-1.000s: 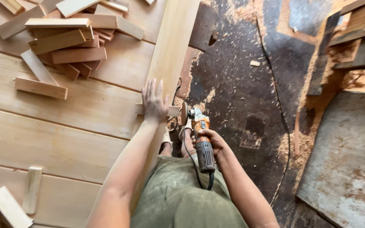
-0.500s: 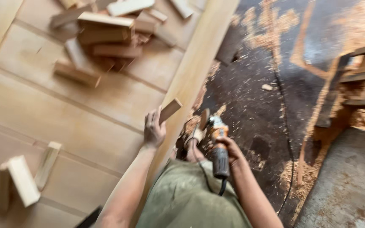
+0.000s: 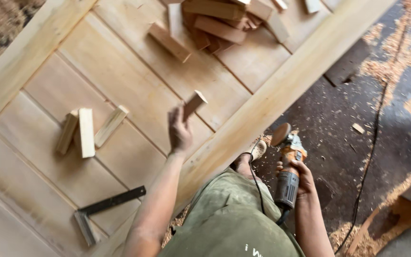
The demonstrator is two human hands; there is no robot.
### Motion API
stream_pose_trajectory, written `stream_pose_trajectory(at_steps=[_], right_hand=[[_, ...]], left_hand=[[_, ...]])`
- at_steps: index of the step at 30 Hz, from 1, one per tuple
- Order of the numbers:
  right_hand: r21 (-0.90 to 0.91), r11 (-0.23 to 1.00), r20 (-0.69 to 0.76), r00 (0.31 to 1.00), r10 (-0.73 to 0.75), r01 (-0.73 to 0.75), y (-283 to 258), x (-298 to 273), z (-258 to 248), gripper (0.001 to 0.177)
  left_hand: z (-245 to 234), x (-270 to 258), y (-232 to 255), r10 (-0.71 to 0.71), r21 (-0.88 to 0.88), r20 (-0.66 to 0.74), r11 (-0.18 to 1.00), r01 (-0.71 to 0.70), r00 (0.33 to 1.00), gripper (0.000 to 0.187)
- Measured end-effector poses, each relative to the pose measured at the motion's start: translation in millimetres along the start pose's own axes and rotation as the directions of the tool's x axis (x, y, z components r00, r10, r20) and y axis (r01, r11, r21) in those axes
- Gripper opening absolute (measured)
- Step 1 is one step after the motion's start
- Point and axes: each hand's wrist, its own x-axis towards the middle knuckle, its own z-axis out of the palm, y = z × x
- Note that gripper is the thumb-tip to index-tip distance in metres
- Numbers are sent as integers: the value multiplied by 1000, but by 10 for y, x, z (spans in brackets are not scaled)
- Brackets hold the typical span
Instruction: The person uses a handheld power sander to smooth the edges and surfaces of small rectangular wood blocks, picking them up one by one and pressing them against the spinning sanding disc before placing them back on the floor.
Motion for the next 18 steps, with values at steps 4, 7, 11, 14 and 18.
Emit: stream_pose_trajectory(at_steps=[4, 7, 11, 14, 18], right_hand=[[-59, 998, -11, 1000, -11, 10, -13, 18, -11, 67], [-62, 997, -18, 999, -39, 38, -29, 14, -10, 70], [-64, 997, -36, 999, -33, 31, -35, 7, -36, 74], [-21, 998, -122, 991, -61, 59, 19, -47, -42, 73], [6, 999, -108, 993, -53, 54, 53, -144, -24, 67]], left_hand=[[-684, 87, -861, -445, 281, -292, 806, 521, 847, 63], [-1212, 230, -1241, -297, 579, -512, 574, 579, 806, 71], [-1125, 513, -1201, -283, 444, -349, 790, 423, 894, 73], [-575, 981, -1043, -104, 363, -60, 924, 119, 993, 78], [184, 1713, -946, -11, 459, 153, 886, -61, 988, 76]])
